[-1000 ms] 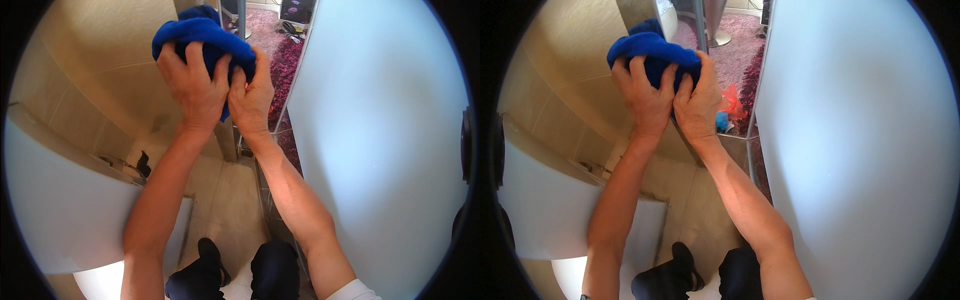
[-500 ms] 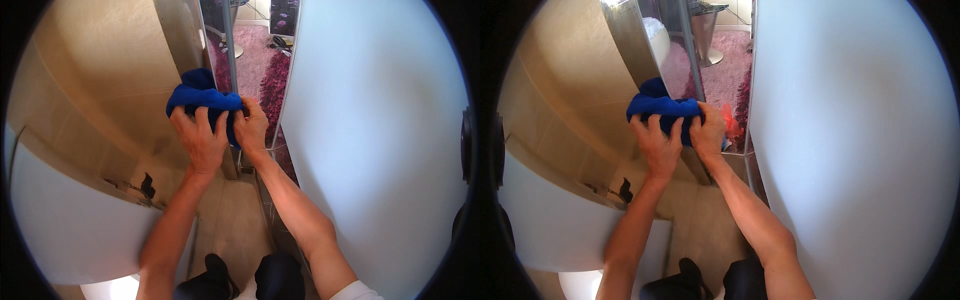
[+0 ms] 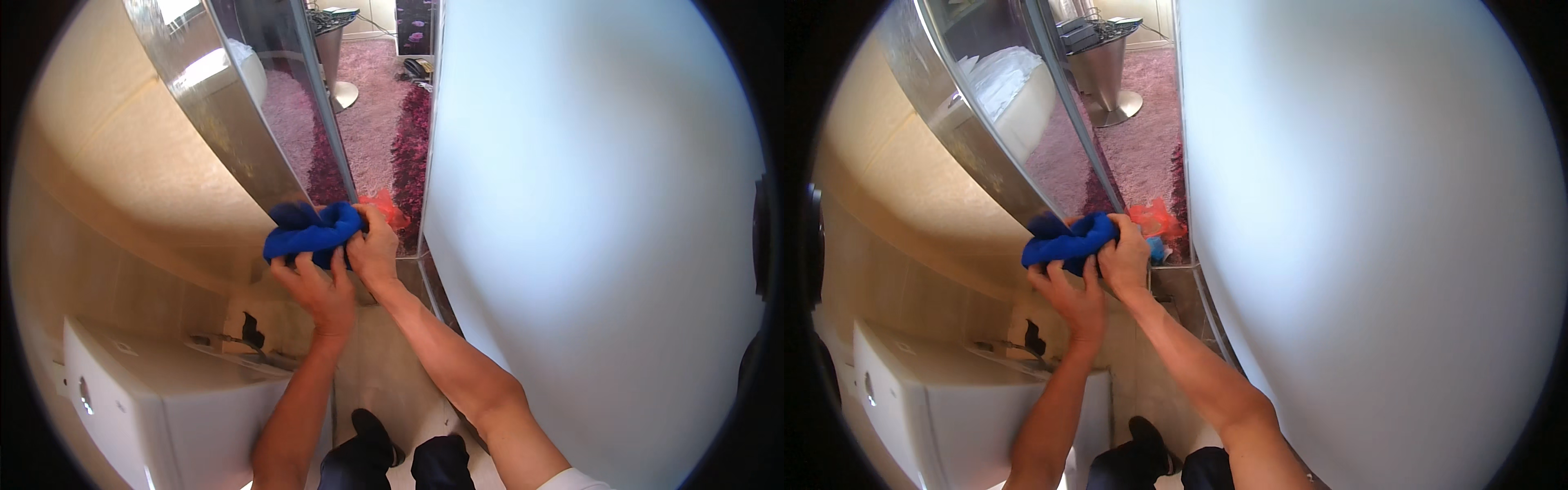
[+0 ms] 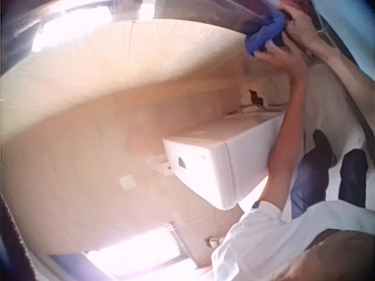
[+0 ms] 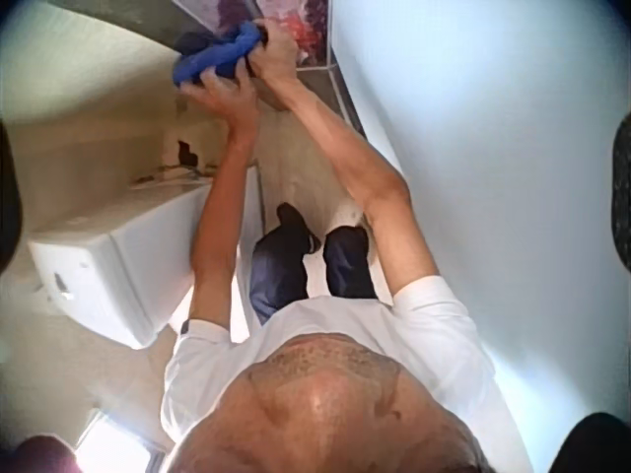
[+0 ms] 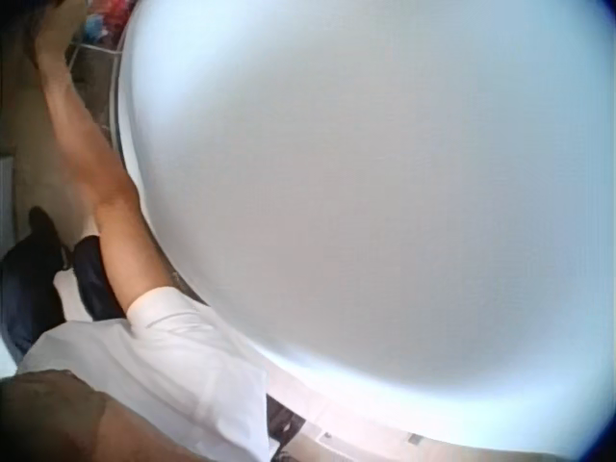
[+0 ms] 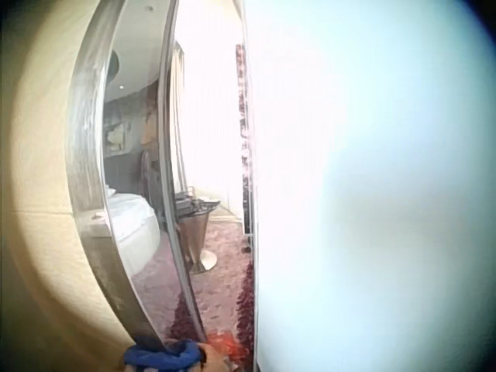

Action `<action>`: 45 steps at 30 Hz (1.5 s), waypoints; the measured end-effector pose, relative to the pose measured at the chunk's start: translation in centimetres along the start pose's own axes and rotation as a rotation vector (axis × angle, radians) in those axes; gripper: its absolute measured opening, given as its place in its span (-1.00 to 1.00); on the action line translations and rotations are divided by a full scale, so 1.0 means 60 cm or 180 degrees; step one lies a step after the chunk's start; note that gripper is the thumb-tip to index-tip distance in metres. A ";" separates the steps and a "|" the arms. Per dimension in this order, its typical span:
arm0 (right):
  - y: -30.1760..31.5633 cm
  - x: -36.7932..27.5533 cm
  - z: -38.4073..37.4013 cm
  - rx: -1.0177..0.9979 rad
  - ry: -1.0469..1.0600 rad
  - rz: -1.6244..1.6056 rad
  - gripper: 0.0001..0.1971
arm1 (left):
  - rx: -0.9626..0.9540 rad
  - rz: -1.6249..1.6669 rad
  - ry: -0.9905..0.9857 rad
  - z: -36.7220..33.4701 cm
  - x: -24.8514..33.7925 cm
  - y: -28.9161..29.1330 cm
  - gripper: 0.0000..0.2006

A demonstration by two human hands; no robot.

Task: The person wipes the bathroom surfaces using a blue cloth. They clean the wall tiles, the toilet tank, the toilet seat lid, the toilet base, and the window sill. The person moves systematically around the toilet and window area to wipe down the fixtures.

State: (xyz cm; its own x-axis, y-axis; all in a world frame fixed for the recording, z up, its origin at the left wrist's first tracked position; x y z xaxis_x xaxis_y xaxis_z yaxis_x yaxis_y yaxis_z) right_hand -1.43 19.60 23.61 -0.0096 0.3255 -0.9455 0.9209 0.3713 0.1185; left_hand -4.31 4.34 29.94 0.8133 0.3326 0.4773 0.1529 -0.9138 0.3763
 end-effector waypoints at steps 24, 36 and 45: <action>0.049 -0.582 -0.220 -0.0476 0.0215 -0.1711 -0.57 | 0.0405 0.0006 -0.0517 -0.512 0.302 0.222 -0.55; 0.075 -0.786 -0.287 -0.0284 0.0463 -0.2069 -0.68 | 0.0483 0.0328 -0.1355 -0.676 0.391 0.299 -0.60; 0.051 -0.895 -0.259 0.0185 0.1009 -0.1498 -0.65 | 0.0756 0.0730 -0.1167 -0.708 0.352 0.344 -0.69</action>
State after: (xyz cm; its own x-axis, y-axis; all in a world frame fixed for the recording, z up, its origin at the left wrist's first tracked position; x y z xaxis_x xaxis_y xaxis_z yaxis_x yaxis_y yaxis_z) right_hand -4.12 16.76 79.45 -0.5322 0.3849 -0.7541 0.8090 0.4939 -0.3188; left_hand -7.85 2.41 81.50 0.9785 0.0516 0.1998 0.0357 -0.9960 0.0824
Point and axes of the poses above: each hand's wrist, its own z-axis away from the middle knuckle, its own y-axis out of the back of the hand, x = y × z, the point moved 9 cm from there along -z, towards the middle knuckle, and after that the axes turned 1 degree about -x, right-handed, at the moved point
